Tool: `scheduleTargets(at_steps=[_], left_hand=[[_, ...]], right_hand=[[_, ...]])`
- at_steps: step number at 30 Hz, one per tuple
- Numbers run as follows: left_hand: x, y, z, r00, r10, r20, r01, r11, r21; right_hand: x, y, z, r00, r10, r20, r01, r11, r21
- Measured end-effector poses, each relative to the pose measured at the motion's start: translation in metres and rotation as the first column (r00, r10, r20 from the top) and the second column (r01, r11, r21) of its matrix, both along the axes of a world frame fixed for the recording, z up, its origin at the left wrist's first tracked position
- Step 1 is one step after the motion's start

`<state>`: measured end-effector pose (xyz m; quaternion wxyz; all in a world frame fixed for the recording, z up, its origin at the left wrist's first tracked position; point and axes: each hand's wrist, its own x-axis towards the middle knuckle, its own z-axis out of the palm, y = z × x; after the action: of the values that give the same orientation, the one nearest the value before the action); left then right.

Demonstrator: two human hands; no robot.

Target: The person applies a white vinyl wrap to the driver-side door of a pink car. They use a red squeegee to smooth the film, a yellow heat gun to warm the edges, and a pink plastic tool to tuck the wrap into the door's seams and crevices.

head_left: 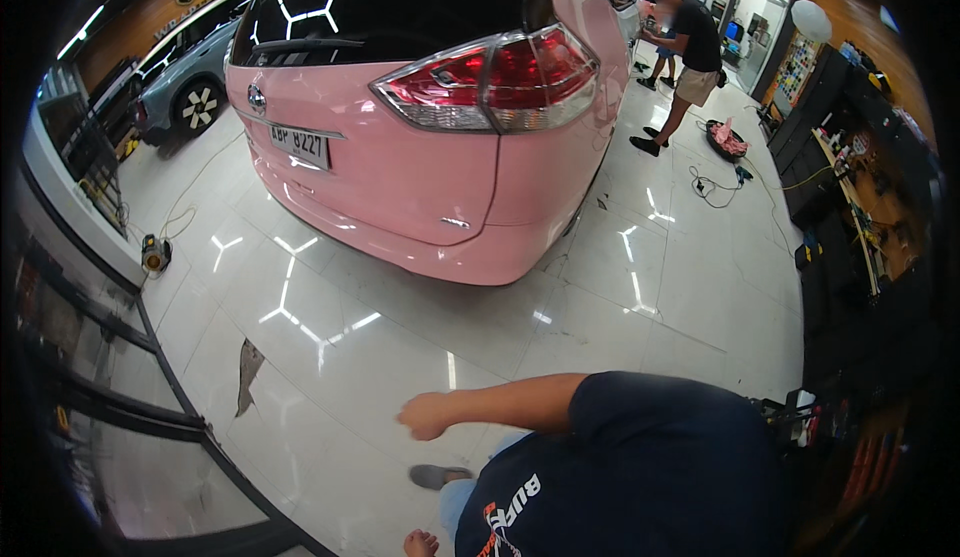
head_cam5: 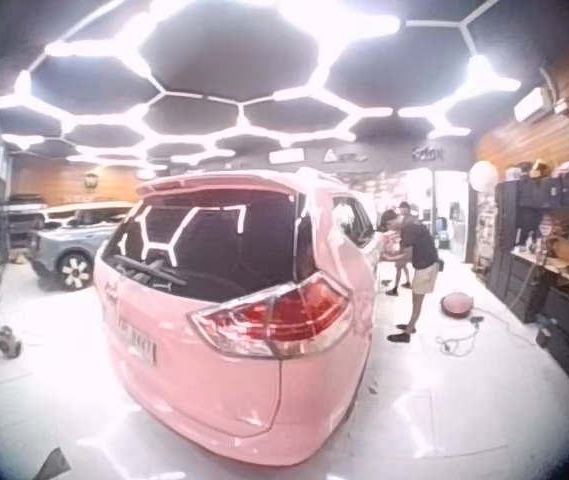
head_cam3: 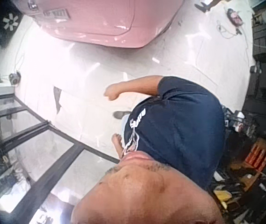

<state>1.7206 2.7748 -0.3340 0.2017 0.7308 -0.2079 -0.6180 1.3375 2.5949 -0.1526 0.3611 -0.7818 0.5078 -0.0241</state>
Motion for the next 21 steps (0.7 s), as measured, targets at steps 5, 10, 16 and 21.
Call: scheduleTargets(at_steps=[5,10,16,21], left_hand=[[0.042,-0.120,-0.052,0.940,-0.342,-0.015,0.341,0.934,0.109],[0.080,-0.273,-0.058,0.912,-0.409,-0.043,0.410,0.900,0.149],[0.180,-0.523,-0.069,0.909,-0.415,0.044,0.403,0.899,0.169],[0.185,-0.737,-0.065,0.929,-0.326,0.177,0.318,0.945,0.069]], right_hand=[[0.084,-0.125,-0.017,0.996,0.060,0.058,-0.060,0.998,-0.018],[0.076,-0.200,-0.051,0.819,0.495,-0.290,-0.375,0.845,0.382],[0.060,-0.344,-0.086,0.975,-0.126,-0.181,0.184,0.919,0.350],[0.067,-0.483,-0.091,0.948,-0.128,-0.293,0.240,0.889,0.389]])
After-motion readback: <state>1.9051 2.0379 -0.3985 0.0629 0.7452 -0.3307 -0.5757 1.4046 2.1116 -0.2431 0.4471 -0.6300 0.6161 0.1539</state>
